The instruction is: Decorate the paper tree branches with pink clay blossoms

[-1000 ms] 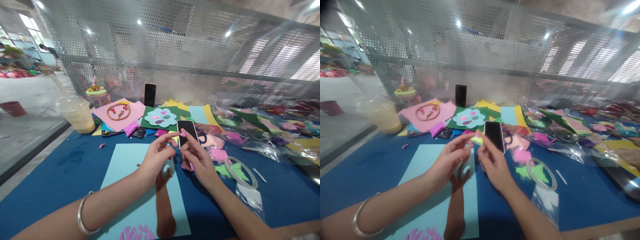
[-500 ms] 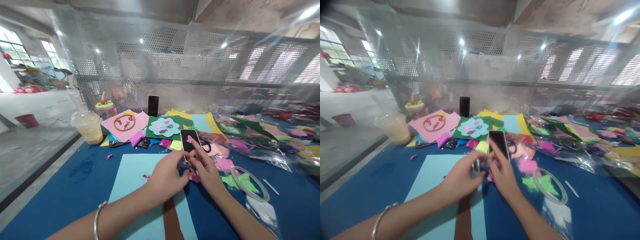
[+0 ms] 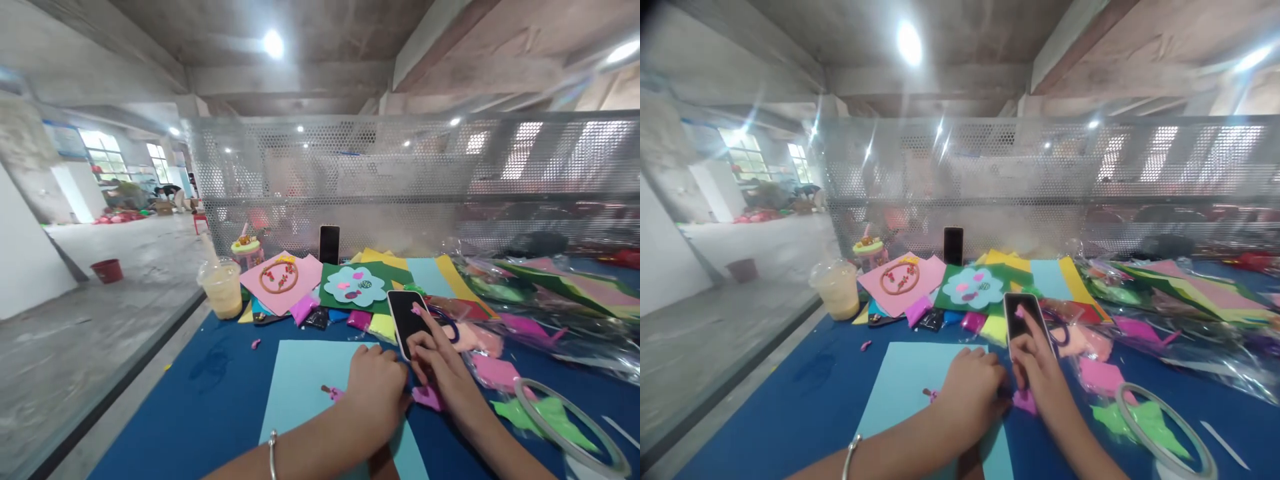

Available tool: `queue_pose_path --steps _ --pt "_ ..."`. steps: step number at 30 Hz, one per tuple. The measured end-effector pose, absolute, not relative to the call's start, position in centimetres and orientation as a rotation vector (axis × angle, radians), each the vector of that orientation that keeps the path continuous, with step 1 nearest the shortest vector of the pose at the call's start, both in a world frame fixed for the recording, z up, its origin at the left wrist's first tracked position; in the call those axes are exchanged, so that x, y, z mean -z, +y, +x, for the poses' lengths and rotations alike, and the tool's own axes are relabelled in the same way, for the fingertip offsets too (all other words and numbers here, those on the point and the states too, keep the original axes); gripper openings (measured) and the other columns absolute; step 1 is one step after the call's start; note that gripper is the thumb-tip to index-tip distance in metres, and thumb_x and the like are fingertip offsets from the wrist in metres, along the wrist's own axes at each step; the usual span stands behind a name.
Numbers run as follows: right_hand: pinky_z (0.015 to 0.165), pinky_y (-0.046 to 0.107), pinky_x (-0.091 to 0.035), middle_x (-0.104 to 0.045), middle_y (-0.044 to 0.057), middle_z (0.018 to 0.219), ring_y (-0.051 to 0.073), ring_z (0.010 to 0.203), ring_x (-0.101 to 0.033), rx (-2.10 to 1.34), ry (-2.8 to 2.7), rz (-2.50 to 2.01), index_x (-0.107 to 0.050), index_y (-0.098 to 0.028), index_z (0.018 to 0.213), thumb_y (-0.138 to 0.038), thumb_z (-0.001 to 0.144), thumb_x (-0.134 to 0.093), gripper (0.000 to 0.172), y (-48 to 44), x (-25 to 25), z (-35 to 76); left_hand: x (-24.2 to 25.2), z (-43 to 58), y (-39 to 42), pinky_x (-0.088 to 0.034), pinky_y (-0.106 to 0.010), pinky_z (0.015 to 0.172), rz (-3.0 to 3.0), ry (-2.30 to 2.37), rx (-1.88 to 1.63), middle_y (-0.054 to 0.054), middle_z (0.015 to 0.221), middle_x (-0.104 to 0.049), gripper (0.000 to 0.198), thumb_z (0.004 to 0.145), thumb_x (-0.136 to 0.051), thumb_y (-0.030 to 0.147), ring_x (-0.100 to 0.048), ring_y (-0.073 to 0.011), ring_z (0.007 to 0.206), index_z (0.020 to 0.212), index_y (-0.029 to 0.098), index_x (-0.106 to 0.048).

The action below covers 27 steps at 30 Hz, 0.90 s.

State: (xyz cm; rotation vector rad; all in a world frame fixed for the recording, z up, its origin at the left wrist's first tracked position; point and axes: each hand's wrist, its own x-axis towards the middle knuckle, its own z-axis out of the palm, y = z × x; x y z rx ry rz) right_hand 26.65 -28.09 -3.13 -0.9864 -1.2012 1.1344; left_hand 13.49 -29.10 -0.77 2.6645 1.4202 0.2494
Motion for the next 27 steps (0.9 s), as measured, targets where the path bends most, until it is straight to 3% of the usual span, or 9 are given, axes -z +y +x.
queue_pose_path --steps 8,12,20,27 --pt "0.039 0.022 -0.030 -0.048 -0.006 0.071 0.007 0.040 -0.036 -1.114 -1.209 -0.984 -0.026 -0.029 0.143 -0.039 0.082 -0.055 0.068 -28.4 3.4 26.4 1.5 14.0 -29.3 -0.039 -0.037 0.068 2.724 1.376 -0.274 -0.008 0.075 -0.068 0.014 0.079 -0.058 0.025 -0.060 -0.0240 0.077 0.071 0.016 -0.066" --pt "0.039 0.022 -0.031 -0.049 -0.005 0.072 0.008 0.040 -0.036 -1.105 -1.215 -1.007 -0.026 -0.028 0.144 -0.042 0.081 -0.058 0.072 -28.2 3.9 26.6 2.8 14.2 -29.0 -0.035 -0.037 0.062 2.786 1.321 -0.377 -0.009 0.074 -0.068 0.016 0.074 -0.060 0.030 -0.059 -0.0242 0.071 0.070 0.016 -0.065" --pt "0.040 0.022 -0.031 -0.050 -0.005 0.069 0.009 0.042 -0.036 -1.088 -1.244 -1.009 -0.024 -0.028 0.145 -0.042 0.080 -0.058 0.075 -28.1 4.2 26.8 4.0 14.5 -28.6 -0.034 -0.037 0.063 2.870 1.234 -0.438 -0.007 0.071 -0.068 0.006 0.070 -0.063 0.020 -0.059 -0.0221 0.071 0.074 0.016 -0.062" --pt "0.040 0.022 -0.032 -0.054 -0.003 0.072 0.009 0.041 -0.037 -1.062 -1.239 -1.016 -0.024 -0.026 0.145 -0.040 0.080 -0.058 0.075 -28.0 4.3 26.7 2.6 13.8 -29.4 -0.035 -0.037 0.061 2.844 1.214 -0.412 -0.009 0.076 -0.068 0.014 0.082 -0.050 0.021 -0.060 -0.0239 0.076 0.077 0.015 -0.063"
